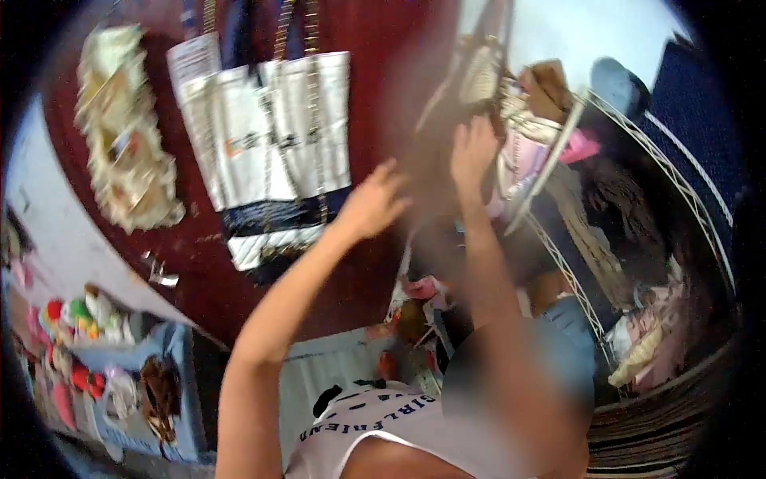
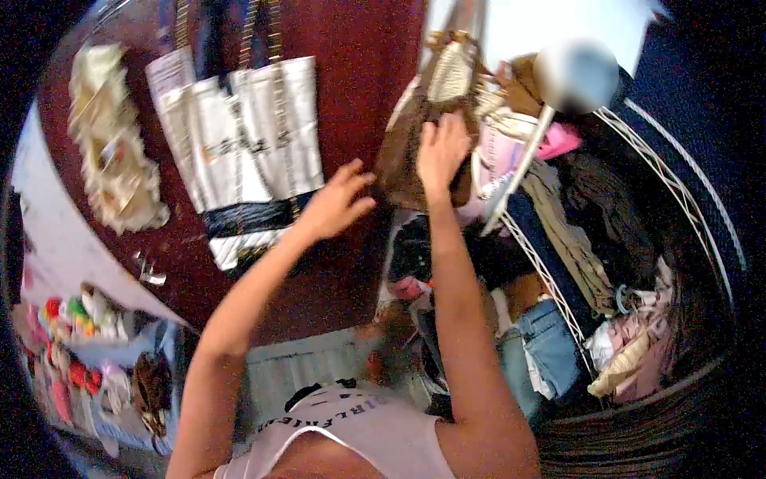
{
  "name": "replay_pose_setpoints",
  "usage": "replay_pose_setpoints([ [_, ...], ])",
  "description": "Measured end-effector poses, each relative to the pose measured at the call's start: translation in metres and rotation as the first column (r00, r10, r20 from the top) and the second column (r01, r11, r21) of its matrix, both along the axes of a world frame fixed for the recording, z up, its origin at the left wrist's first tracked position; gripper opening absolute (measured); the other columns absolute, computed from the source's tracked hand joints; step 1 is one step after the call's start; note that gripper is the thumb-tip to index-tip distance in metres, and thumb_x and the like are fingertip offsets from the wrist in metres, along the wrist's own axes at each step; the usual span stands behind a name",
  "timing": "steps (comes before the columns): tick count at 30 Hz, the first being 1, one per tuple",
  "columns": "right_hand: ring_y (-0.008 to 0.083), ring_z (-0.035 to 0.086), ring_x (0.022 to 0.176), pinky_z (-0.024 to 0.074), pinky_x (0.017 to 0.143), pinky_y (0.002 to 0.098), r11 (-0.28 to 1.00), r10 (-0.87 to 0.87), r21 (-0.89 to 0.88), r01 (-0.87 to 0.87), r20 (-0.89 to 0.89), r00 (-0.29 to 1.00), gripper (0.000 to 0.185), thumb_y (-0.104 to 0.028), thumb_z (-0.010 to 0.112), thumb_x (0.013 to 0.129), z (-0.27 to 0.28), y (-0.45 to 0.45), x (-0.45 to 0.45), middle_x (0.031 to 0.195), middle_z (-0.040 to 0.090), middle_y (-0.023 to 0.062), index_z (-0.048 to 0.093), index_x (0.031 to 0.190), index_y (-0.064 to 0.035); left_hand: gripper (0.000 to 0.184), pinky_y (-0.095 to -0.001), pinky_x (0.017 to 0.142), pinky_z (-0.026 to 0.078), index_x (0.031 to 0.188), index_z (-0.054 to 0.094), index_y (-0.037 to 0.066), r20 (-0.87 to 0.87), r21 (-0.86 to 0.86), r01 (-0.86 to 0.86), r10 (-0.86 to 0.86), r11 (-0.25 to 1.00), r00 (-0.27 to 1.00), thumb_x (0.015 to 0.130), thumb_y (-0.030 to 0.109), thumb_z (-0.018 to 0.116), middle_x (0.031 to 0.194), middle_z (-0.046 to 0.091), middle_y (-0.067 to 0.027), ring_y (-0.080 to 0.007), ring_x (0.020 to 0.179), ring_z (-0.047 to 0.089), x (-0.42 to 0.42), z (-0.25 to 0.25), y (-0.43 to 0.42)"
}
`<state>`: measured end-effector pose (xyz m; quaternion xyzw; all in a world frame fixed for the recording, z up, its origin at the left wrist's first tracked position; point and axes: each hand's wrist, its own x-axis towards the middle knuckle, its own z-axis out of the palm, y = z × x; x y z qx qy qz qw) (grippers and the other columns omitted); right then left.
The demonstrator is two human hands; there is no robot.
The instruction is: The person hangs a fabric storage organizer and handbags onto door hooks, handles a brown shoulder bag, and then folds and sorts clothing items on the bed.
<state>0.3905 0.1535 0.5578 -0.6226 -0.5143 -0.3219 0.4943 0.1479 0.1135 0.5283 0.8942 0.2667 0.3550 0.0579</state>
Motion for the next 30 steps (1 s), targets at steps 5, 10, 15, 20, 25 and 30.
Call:
replay_pose_setpoints([
  [5,0.0348,0.03,0.13,0.024,0.107,0.0455,0.924,0.308,0.242,-0.295,-0.018,0.951,0.053,-0.028,0.05,0.093,0.016,-0.058,-0.129,0.138,0.037,0.0204,0.038,0.133,0.0034,0.051,-0.0365,0.102,0.035,0.135,0.04,0.006,0.405,-0.264,0.137,-0.019,0.955,0.914,0.093,0.032,0.051,0.137,0.039,-0.0206,-0.0321,0.125,0.041,-0.051,-0.043,-0.067],
  [10,0.0338,0.041,0.122,0.0288,0.103,0.0422,0.642,0.761,0.084,-0.762,-0.19,0.62,0.044,-0.018,0.05,0.091,-0.084,-0.136,-0.304,0.131,0.045,0.0183,0.043,0.13,0.0014,0.047,-0.0282,0.099,0.035,0.134,0.041,0.004,0.776,-0.459,0.297,0.215,0.838,0.593,0.098,0.035,0.041,0.131,0.047,-0.0117,-0.0184,0.117,0.046,-0.139,-0.078,-0.103],
  [15,0.0342,0.047,0.112,0.039,0.093,0.0415,0.422,0.878,-0.271,-0.865,-0.116,0.464,0.035,-0.019,0.045,0.09,-0.168,-0.173,-0.427,0.121,0.05,0.0184,0.047,0.123,-0.0061,0.038,-0.0303,0.086,0.045,0.12,0.047,-0.001,0.622,-0.665,-0.111,0.631,0.738,0.465,0.094,0.026,0.05,0.106,0.061,-0.0138,-0.0189,0.098,0.058,-0.267,-0.145,-0.117],
  [20,0.0389,0.037,0.124,0.0306,0.103,0.045,0.005,0.874,-0.635,-0.773,-0.373,0.312,0.062,-0.011,0.059,0.078,-0.219,-0.149,-0.533,0.134,0.041,0.0189,0.036,0.135,-0.0018,0.045,-0.0313,0.087,0.044,0.124,0.047,0.0,0.444,-0.761,-0.382,0.85,0.525,0.284,0.091,0.03,0.053,0.107,0.06,-0.0147,-0.0212,0.099,0.057,-0.379,-0.192,-0.129],
  [25,0.0383,0.043,0.116,0.0379,0.097,0.0435,-0.091,0.91,-0.651,-0.753,-0.361,0.202,0.063,-0.004,0.061,0.073,-0.262,-0.142,-0.647,0.128,0.044,0.0173,0.038,0.132,-0.0034,0.05,-0.0393,0.093,0.042,0.124,0.048,0.007,0.158,-0.887,-0.421,0.981,0.19,0.11,0.087,0.04,0.05,0.114,0.059,-0.0223,-0.0357,0.111,0.054,-0.489,-0.216,-0.14],
  [30,0.0387,0.046,0.111,0.0436,0.09,0.0458,-0.25,0.87,-0.717,-0.65,-0.462,0.175,0.063,-0.01,0.066,0.073,-0.315,-0.136,-0.725,0.124,0.044,0.018,0.038,0.129,-0.0044,0.048,-0.0355,0.088,0.044,0.122,0.051,0.003,-0.049,-0.903,-0.43,0.993,0.001,0.106,0.087,0.035,0.054,0.11,0.061,-0.019,-0.0307,0.104,0.058,-0.581,-0.282,-0.131],
])
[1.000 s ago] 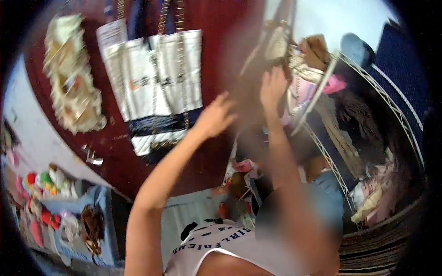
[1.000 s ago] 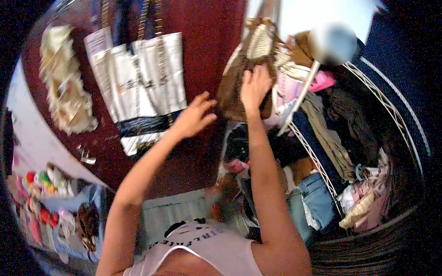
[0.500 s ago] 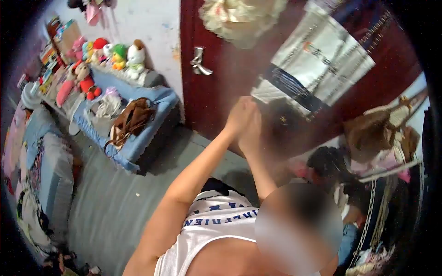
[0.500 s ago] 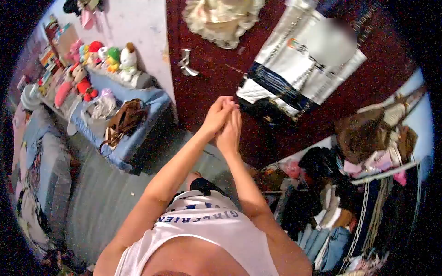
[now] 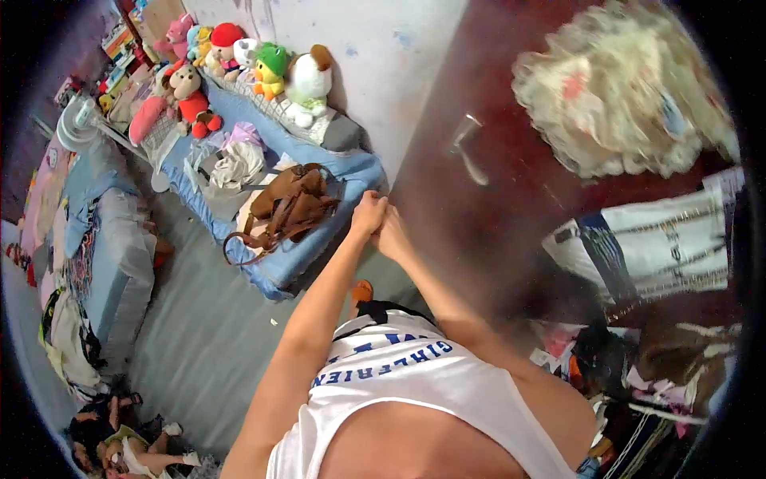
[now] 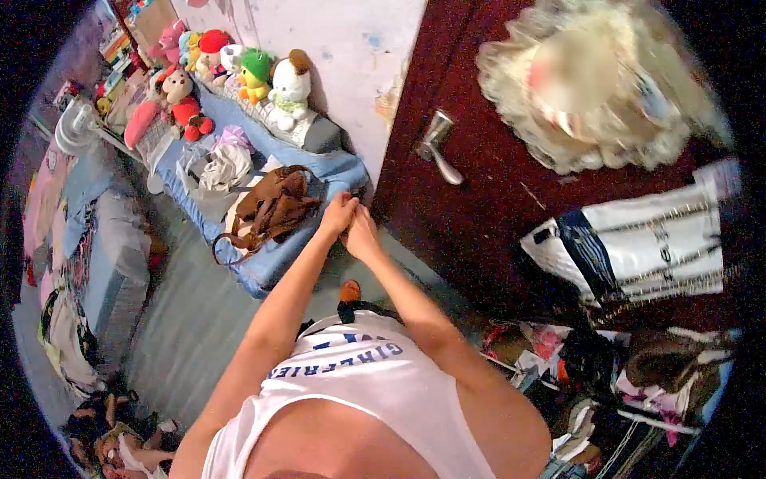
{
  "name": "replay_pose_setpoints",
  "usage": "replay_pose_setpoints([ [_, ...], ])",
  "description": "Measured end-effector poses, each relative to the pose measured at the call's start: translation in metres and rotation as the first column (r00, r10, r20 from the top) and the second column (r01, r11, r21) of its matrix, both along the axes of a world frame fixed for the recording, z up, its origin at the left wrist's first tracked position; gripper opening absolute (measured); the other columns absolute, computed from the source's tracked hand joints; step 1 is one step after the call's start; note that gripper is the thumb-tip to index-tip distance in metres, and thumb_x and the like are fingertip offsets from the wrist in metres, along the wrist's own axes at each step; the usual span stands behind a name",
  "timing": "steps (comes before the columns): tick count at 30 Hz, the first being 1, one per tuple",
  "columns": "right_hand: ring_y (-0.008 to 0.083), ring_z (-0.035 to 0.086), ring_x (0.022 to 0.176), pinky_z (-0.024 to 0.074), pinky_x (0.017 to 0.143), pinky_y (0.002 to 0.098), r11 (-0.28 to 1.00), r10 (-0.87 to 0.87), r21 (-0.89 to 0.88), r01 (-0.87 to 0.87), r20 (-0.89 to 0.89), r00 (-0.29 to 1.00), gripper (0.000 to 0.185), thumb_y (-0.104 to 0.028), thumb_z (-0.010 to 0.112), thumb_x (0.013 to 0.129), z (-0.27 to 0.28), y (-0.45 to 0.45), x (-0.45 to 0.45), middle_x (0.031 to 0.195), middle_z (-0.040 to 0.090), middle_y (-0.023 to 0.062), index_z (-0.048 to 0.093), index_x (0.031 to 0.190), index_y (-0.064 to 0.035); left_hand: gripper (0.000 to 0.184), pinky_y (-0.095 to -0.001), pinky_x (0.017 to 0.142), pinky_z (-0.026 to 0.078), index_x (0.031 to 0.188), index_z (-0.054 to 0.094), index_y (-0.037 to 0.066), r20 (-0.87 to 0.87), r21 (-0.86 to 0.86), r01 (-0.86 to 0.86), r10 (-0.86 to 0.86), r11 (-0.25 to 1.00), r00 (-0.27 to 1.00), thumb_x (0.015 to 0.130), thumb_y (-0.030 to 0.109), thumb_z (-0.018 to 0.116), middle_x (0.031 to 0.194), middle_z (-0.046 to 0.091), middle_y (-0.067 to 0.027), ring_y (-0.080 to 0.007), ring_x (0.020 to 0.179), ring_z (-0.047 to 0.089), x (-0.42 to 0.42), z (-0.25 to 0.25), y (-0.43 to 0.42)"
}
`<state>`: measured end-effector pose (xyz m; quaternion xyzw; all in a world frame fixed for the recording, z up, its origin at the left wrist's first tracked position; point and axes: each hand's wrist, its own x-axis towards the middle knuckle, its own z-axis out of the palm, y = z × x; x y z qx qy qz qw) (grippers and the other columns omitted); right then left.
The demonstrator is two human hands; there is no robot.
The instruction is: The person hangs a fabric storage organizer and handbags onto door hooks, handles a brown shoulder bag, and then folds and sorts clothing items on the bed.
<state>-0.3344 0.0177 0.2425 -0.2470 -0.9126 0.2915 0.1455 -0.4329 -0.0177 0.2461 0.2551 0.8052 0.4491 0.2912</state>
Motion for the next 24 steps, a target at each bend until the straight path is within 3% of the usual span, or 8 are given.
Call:
replay_pose_setpoints([
  [5,0.037,0.045,0.114,0.0435,0.092,0.0448,0.982,0.174,-0.122,-0.142,0.323,0.93,0.062,-0.013,0.066,0.077,-0.032,-0.002,-0.07,0.127,0.043,0.018,0.036,0.13,-0.0027,0.048,-0.0382,0.088,0.045,0.12,0.052,0.003,0.017,-0.155,-0.089,0.092,0.984,0.996,0.085,0.034,0.057,0.108,0.062,-0.0196,-0.0325,0.102,0.059,-0.063,-0.038,-0.025],
  [9,0.0352,0.043,0.119,0.0417,0.095,0.0438,0.959,0.218,-0.251,-0.128,0.373,0.902,0.059,-0.022,0.063,0.083,-0.026,-0.025,-0.102,0.127,0.045,0.02,0.037,0.131,-0.0022,0.049,-0.0457,0.088,0.043,0.121,0.048,0.002,-0.351,-0.131,-0.407,0.342,0.904,0.872,0.081,0.026,0.062,0.115,0.049,-0.0238,-0.0406,0.104,0.05,-0.113,-0.081,-0.054],
  [11,0.0363,0.043,0.121,0.0404,0.097,0.0439,0.953,0.213,-0.278,-0.12,0.332,0.919,0.062,-0.028,0.061,0.084,-0.034,-0.034,-0.109,0.131,0.043,0.0203,0.034,0.135,-0.0042,0.057,-0.0466,0.093,0.04,0.127,0.04,0.001,-0.407,-0.162,-0.468,0.373,0.869,0.834,0.079,0.02,0.064,0.121,0.043,-0.0249,-0.0421,0.11,0.044,-0.142,-0.099,-0.071],
  [16,0.0365,0.044,0.121,0.0395,0.098,0.044,0.935,-0.024,-0.325,0.142,0.342,0.94,0.061,-0.03,0.059,0.085,-0.033,-0.057,-0.103,0.135,0.042,0.0176,0.035,0.136,-0.0055,0.072,-0.0439,0.096,0.04,0.133,0.034,0.006,-0.289,-0.522,-0.1,-0.065,0.847,0.955,0.073,0.021,0.07,0.13,0.045,-0.02,-0.038,0.117,0.045,-0.205,-0.116,-0.107],
  [18,0.0346,0.044,0.122,0.0388,0.099,0.0424,0.919,-0.207,-0.271,0.285,0.284,0.936,0.059,-0.031,0.058,0.086,-0.079,-0.074,-0.092,0.137,0.041,0.0171,0.038,0.135,-0.0051,0.067,-0.0438,0.094,0.042,0.131,0.037,0.006,0.007,-0.639,0.205,-0.261,0.742,0.965,0.075,0.028,0.068,0.12,0.056,-0.0191,-0.0363,0.11,0.053,-0.226,-0.117,-0.109],
  [21,0.0339,0.043,0.123,0.038,0.1,0.042,0.852,-0.272,-0.368,0.372,0.296,0.916,0.058,-0.031,0.059,0.087,-0.077,-0.099,-0.092,0.136,0.042,0.0183,0.039,0.134,-0.0043,0.06,-0.0432,0.09,0.045,0.127,0.042,0.006,0.071,-0.507,0.341,-0.356,0.792,0.932,0.076,0.03,0.065,0.108,0.063,-0.0198,-0.035,0.103,0.059,-0.25,-0.159,-0.103],
  [22,0.0322,0.047,0.12,0.0402,0.097,0.0408,0.895,-0.294,-0.266,0.359,0.254,0.921,0.058,-0.031,0.06,0.086,-0.078,-0.108,-0.093,0.132,0.046,0.0197,0.041,0.133,-0.0031,0.046,-0.0425,0.084,0.048,0.115,0.054,0.005,-0.025,-0.558,0.353,-0.44,0.751,0.897,0.077,0.028,0.062,0.103,0.064,-0.0213,-0.0348,0.099,0.06,-0.249,-0.159,-0.099],
  [24,0.0317,0.05,0.116,0.0419,0.095,0.0407,0.819,-0.36,-0.378,0.432,0.247,0.9,0.059,-0.032,0.061,0.085,-0.08,-0.121,-0.103,0.13,0.049,0.0198,0.041,0.133,-0.0027,0.042,-0.0422,0.082,0.049,0.109,0.057,0.002,-0.106,-0.47,0.429,-0.531,0.772,0.841,0.076,0.028,0.063,0.099,0.064,-0.021,-0.0341,0.097,0.062,-0.245,-0.116,-0.098],
])
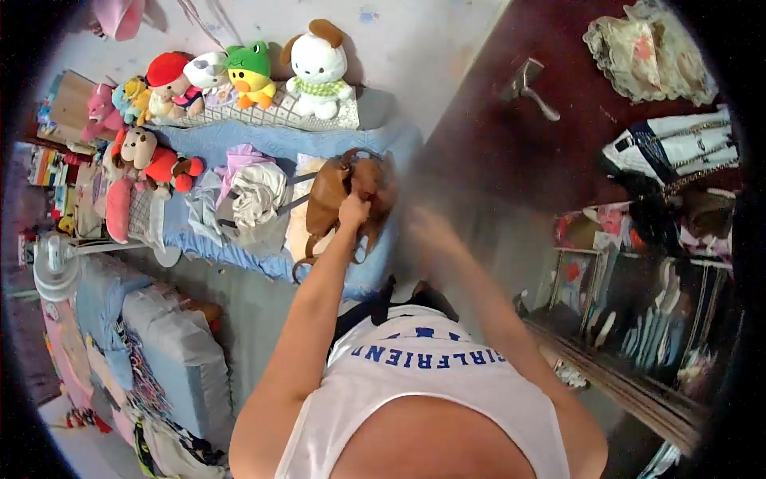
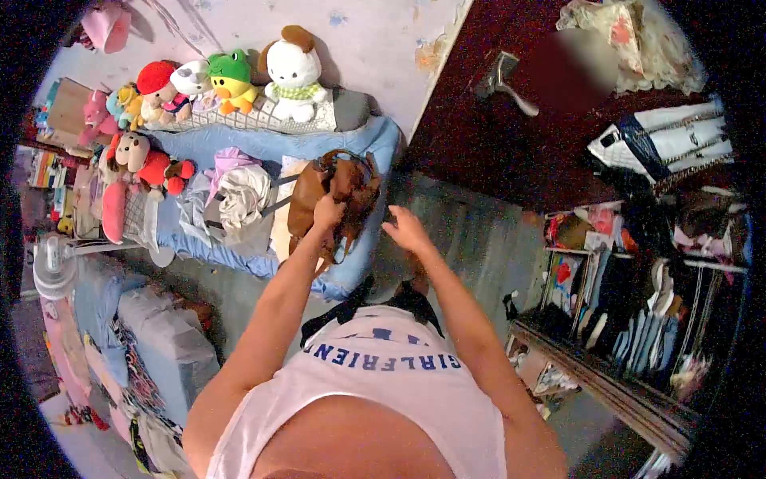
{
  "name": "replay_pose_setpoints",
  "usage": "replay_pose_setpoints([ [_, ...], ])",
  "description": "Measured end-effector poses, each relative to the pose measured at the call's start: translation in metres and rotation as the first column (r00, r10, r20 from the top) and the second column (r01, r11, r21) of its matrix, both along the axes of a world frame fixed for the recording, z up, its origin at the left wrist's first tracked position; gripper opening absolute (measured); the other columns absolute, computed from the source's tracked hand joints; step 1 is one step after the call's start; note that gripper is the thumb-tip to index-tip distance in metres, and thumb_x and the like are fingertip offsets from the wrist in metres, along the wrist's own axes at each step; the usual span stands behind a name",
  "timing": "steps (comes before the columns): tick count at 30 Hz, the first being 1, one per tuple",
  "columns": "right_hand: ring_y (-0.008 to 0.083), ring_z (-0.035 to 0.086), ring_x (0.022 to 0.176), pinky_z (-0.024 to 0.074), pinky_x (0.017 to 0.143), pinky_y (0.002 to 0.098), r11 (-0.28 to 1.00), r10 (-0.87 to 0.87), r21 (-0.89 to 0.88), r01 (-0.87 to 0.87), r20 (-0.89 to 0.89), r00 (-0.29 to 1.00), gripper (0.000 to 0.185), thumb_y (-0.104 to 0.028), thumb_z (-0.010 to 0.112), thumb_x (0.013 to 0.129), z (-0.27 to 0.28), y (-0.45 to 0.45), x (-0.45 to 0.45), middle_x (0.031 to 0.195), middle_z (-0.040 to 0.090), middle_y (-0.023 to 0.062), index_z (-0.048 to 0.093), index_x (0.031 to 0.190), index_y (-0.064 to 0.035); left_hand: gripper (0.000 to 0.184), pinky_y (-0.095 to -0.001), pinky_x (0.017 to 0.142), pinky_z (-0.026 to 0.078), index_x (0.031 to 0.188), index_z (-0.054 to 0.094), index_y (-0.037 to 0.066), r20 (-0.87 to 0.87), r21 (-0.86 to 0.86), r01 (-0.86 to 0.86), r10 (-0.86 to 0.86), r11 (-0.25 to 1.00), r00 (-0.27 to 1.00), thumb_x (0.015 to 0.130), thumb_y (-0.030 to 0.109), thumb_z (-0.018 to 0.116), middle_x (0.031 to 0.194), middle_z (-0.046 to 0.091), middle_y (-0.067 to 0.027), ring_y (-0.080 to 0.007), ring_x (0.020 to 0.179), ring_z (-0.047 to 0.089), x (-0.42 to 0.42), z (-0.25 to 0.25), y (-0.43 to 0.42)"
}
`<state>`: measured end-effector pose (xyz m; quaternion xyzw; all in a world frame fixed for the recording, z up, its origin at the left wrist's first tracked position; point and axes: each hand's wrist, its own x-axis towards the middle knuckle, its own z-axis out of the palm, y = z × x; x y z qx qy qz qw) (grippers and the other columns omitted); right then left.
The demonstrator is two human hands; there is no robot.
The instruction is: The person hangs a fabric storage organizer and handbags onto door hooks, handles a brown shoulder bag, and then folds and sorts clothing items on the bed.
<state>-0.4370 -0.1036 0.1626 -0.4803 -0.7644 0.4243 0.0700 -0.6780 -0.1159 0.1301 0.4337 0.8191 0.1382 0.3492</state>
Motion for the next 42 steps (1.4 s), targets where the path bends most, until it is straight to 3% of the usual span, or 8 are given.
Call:
replay_pose_setpoints([
  [3,0.03,0.059,0.102,0.0464,0.087,0.0398,0.99,-0.112,-0.099,0.1,-0.115,0.987,0.062,-0.035,0.064,0.083,-0.083,-0.006,-0.019,0.122,0.055,0.0184,0.042,0.131,-0.0018,0.038,-0.04,0.07,0.053,0.102,0.061,-0.001,-0.033,0.152,0.224,-0.221,0.963,0.975,0.076,0.027,0.066,0.078,0.067,-0.0162,-0.0282,0.073,0.067,0.0,0.048,-0.01],
  [5,0.0281,0.059,0.102,0.0467,0.085,0.0387,0.975,-0.17,-0.176,0.133,-0.218,0.961,0.06,-0.031,0.065,0.082,-0.088,-0.008,-0.043,0.119,0.056,0.0178,0.044,0.129,-0.0006,0.029,-0.03,0.053,0.051,0.094,0.061,-0.003,0.288,0.18,0.188,-0.235,0.965,0.928,0.078,0.021,0.067,0.064,0.065,-0.0112,-0.0161,0.05,0.064,0.002,0.099,-0.025],
  [18,0.0268,0.063,0.083,0.0471,0.072,0.0373,0.869,-0.495,-0.172,0.464,-0.264,0.828,0.022,-0.023,0.058,0.084,-0.007,0.002,-0.133,0.089,0.066,0.0127,0.065,0.096,-0.0054,0.021,-0.0203,0.045,0.04,0.078,0.057,0.003,0.53,0.439,0.179,-0.415,0.88,0.739,0.082,0.019,0.069,0.056,0.055,0.0011,-0.0047,0.048,0.052,-0.068,0.249,-0.081],
  [23,0.0354,0.06,0.088,0.0463,0.078,0.0414,0.759,-0.602,0.082,0.645,-0.287,0.745,0.039,-0.04,0.059,0.084,-0.031,0.014,-0.131,0.094,0.064,0.0184,0.063,0.093,-0.0022,0.02,-0.0227,0.052,0.043,0.092,0.057,0.002,0.576,0.634,0.164,-0.602,0.756,0.553,0.084,0.017,0.066,0.067,0.059,-0.0016,-0.0073,0.056,0.055,-0.026,0.237,-0.099],
  [29,0.0402,0.037,0.124,0.0382,0.098,0.0496,0.718,-0.692,-0.271,0.641,-0.176,0.701,0.106,-0.056,0.079,0.057,-0.099,0.016,-0.082,0.14,0.028,0.0249,0.033,0.135,-0.0009,0.03,-0.0278,0.061,0.047,0.107,0.052,-0.001,0.517,0.624,0.345,-0.702,0.701,0.49,0.084,0.014,0.064,0.075,0.061,-0.0061,-0.0118,0.067,0.059,0.02,0.213,-0.099],
  [32,0.0413,0.02,0.134,0.0291,0.106,0.0513,0.495,-0.778,-0.368,0.787,0.216,0.59,0.132,-0.062,0.081,0.048,-0.065,-0.003,-0.085,0.147,0.013,0.0241,0.01,0.146,-0.0094,0.031,-0.0311,0.066,0.047,0.108,0.051,0.0,0.474,0.632,0.38,-0.725,0.675,0.499,0.083,0.014,0.064,0.079,0.062,-0.0098,-0.0167,0.072,0.06,0.03,0.195,-0.095],
  [37,0.0391,0.004,0.139,0.0186,0.109,0.0523,0.824,-0.534,-0.224,0.52,0.0,0.845,0.137,-0.059,0.082,0.05,-0.036,-0.014,-0.106,0.15,-0.004,0.023,0.0,0.146,-0.006,0.029,-0.0362,0.068,0.047,0.104,0.05,0.002,0.338,0.673,0.451,-0.786,0.587,0.518,0.083,0.017,0.062,0.083,0.061,-0.0173,-0.027,0.072,0.06,0.042,0.192,-0.093],
  [42,0.0396,0.039,0.125,0.0366,0.099,0.0491,0.914,-0.383,-0.135,0.383,0.025,0.923,0.11,-0.038,0.079,0.064,-0.106,0.0,-0.09,0.14,0.034,0.0231,0.012,0.145,-0.0048,0.028,-0.0299,0.06,0.047,0.091,0.058,0.001,0.394,0.611,0.49,-0.776,0.622,0.493,0.09,0.029,0.059,0.07,0.06,-0.0097,-0.0166,0.065,0.06,0.035,0.198,-0.083],
])
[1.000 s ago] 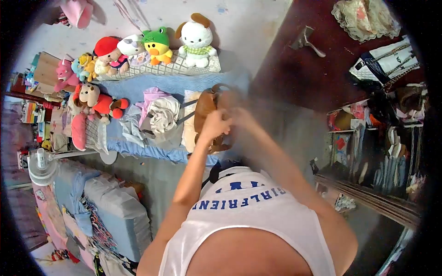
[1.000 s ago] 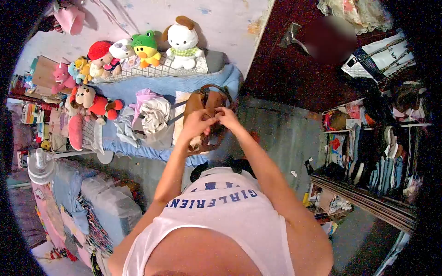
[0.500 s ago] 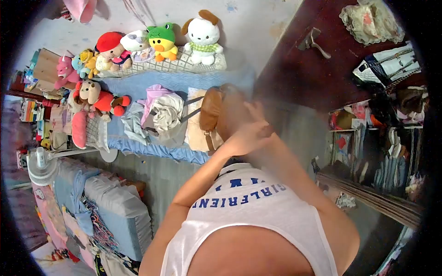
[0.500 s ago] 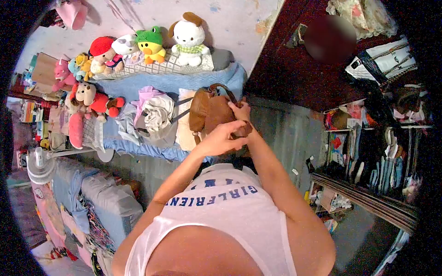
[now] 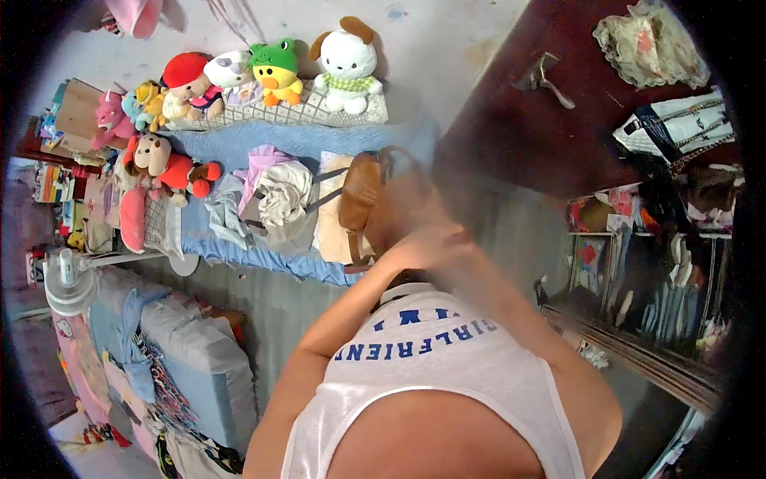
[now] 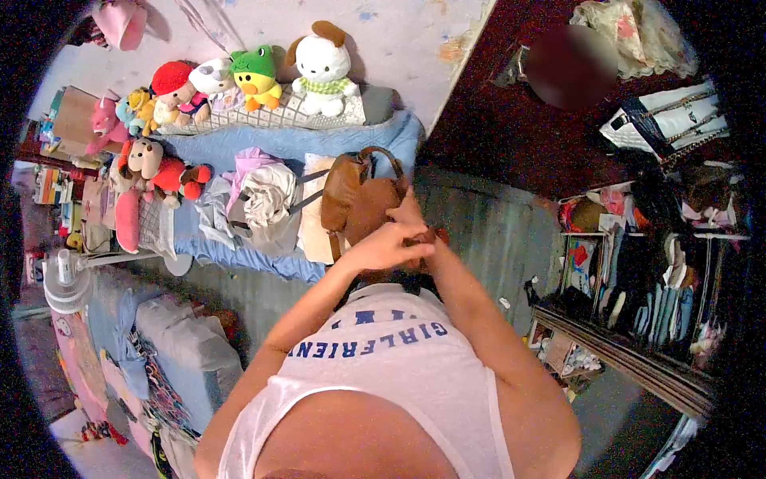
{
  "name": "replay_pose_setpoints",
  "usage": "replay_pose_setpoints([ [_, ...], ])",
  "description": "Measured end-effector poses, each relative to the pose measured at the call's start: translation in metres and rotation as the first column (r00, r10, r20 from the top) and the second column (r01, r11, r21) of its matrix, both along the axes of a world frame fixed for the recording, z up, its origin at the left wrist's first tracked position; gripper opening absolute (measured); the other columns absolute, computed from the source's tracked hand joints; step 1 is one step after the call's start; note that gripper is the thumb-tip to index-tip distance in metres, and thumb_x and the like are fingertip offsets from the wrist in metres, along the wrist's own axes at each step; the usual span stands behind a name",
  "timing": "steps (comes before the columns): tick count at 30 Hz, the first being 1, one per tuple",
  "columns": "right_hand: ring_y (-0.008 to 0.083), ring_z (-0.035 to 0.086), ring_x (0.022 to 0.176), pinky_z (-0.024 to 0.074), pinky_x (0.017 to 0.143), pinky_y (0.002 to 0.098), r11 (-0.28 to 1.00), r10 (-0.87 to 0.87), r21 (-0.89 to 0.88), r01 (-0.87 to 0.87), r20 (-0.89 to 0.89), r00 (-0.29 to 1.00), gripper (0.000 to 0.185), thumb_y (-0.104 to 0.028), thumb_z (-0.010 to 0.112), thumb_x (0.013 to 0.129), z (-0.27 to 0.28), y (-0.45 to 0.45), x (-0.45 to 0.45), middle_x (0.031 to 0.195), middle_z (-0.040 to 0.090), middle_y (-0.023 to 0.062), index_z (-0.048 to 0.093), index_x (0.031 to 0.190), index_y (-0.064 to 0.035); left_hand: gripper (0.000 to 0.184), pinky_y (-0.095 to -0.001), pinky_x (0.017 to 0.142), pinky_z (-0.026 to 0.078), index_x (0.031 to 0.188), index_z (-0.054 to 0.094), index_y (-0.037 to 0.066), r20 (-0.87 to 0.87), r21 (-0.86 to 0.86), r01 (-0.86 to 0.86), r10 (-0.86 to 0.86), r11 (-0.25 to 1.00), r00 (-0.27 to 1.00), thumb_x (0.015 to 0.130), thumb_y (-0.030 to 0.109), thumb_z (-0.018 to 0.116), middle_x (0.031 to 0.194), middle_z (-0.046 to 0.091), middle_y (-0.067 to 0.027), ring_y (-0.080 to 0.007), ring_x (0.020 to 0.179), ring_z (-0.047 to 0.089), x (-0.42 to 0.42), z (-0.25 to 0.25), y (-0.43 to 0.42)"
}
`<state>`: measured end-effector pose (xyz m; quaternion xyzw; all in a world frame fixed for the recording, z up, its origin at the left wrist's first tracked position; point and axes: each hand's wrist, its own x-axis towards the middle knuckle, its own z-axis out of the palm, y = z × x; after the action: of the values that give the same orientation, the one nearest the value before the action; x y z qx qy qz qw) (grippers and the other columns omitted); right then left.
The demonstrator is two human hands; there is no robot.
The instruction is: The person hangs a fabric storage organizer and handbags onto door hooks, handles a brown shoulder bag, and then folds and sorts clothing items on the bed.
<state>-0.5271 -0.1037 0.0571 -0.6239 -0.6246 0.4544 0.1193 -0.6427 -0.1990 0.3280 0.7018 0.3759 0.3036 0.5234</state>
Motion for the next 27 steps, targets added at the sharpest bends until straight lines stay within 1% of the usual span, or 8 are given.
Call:
replay_pose_setpoints([
  [6,0.0337,0.054,0.109,0.0456,0.089,0.0456,0.85,0.525,0.012,-0.527,-0.111,0.844,0.092,-0.033,0.076,0.07,-0.122,0.027,0.056,0.128,0.049,0.0191,0.023,0.141,-0.0057,0.034,-0.0229,0.054,0.043,0.089,0.063,0.003,0.014,-0.302,-0.612,0.645,0.731,0.764,0.092,0.036,0.054,0.069,0.056,0.0013,-0.0078,0.061,0.053,-0.024,-0.16,0.026],
  [10,0.0291,0.055,0.106,0.0487,0.084,0.0399,0.855,-0.325,-0.518,0.021,-0.503,0.801,0.067,-0.037,0.062,0.085,0.001,-0.005,0.023,0.125,0.051,0.0168,0.034,0.137,-0.0067,0.045,-0.035,0.066,0.045,0.085,0.064,-0.004,-0.211,-0.299,-0.785,0.765,0.543,0.609,0.092,0.039,0.051,0.071,0.062,-0.0124,-0.0201,0.069,0.058,-0.045,-0.175,0.022],
  [14,0.031,0.059,0.097,0.0498,0.079,0.0418,0.831,-0.365,-0.545,0.108,-0.388,0.847,0.058,-0.038,0.062,0.085,-0.039,0.015,0.035,0.115,0.057,0.0156,0.042,0.13,-0.0064,0.058,-0.0413,0.077,0.045,0.092,0.065,-0.003,-0.528,-0.217,-0.904,0.735,0.367,0.425,0.093,0.049,0.04,0.086,0.065,-0.0212,-0.0343,0.085,0.062,-0.05,-0.224,0.017],
  [18,0.0329,0.063,0.089,0.0508,0.074,0.0437,0.804,-0.413,-0.561,0.198,-0.286,0.865,0.051,-0.039,0.061,0.084,-0.131,0.048,0.038,0.106,0.063,0.0144,0.05,0.122,-0.0061,0.07,-0.04,0.084,0.043,0.104,0.061,-0.006,-0.37,-0.346,-0.911,0.86,0.222,0.35,0.093,0.057,0.031,0.102,0.063,-0.0229,-0.0352,0.094,0.059,-0.032,-0.203,0.006],
  [20,0.0358,0.063,0.076,0.0507,0.071,0.0444,0.989,-0.146,0.016,0.145,0.116,0.982,0.042,-0.03,0.067,0.08,-0.183,0.071,0.034,0.091,0.065,0.0125,0.056,0.112,-0.0051,0.067,-0.0351,0.082,0.045,0.11,0.056,-0.006,-0.236,-0.51,-0.824,0.881,0.246,0.409,0.094,0.055,0.034,0.096,0.062,-0.0173,-0.0266,0.088,0.06,-0.027,-0.202,0.003],
  [21,0.0358,0.063,0.076,0.0507,0.071,0.0444,0.989,-0.146,0.009,0.146,0.114,0.983,0.042,-0.03,0.067,0.08,-0.174,0.082,0.024,0.091,0.065,0.0125,0.056,0.112,-0.0051,0.064,-0.033,0.081,0.046,0.112,0.054,-0.005,-0.19,-0.585,-0.775,0.889,0.238,0.417,0.094,0.054,0.037,0.093,0.062,-0.0154,-0.0232,0.087,0.06,-0.023,-0.2,0.004],
  [24,0.0393,0.061,0.077,0.0504,0.074,0.0457,0.973,-0.222,0.045,0.228,-0.112,0.969,0.051,-0.025,0.072,0.075,-0.12,0.1,-0.013,0.092,0.064,0.0141,0.052,0.118,-0.0043,0.061,-0.0343,0.082,0.045,0.13,0.04,0.0,-0.229,-0.293,-0.857,0.839,0.424,0.493,0.088,0.039,0.059,0.108,0.054,-0.0166,-0.0239,0.093,0.055,-0.006,-0.211,-0.006],
  [27,0.0405,0.062,0.078,0.0507,0.075,0.0469,0.734,-0.201,0.677,-0.053,0.29,0.936,0.061,-0.025,0.074,0.074,-0.07,0.103,-0.039,0.092,0.065,0.0153,0.046,0.125,-0.0046,0.073,-0.039,0.086,0.044,0.136,0.036,0.007,-0.43,-0.039,-0.835,0.745,0.549,0.51,0.077,0.031,0.07,0.111,0.05,-0.0162,-0.0302,0.099,0.052,0.015,-0.186,-0.008],
])
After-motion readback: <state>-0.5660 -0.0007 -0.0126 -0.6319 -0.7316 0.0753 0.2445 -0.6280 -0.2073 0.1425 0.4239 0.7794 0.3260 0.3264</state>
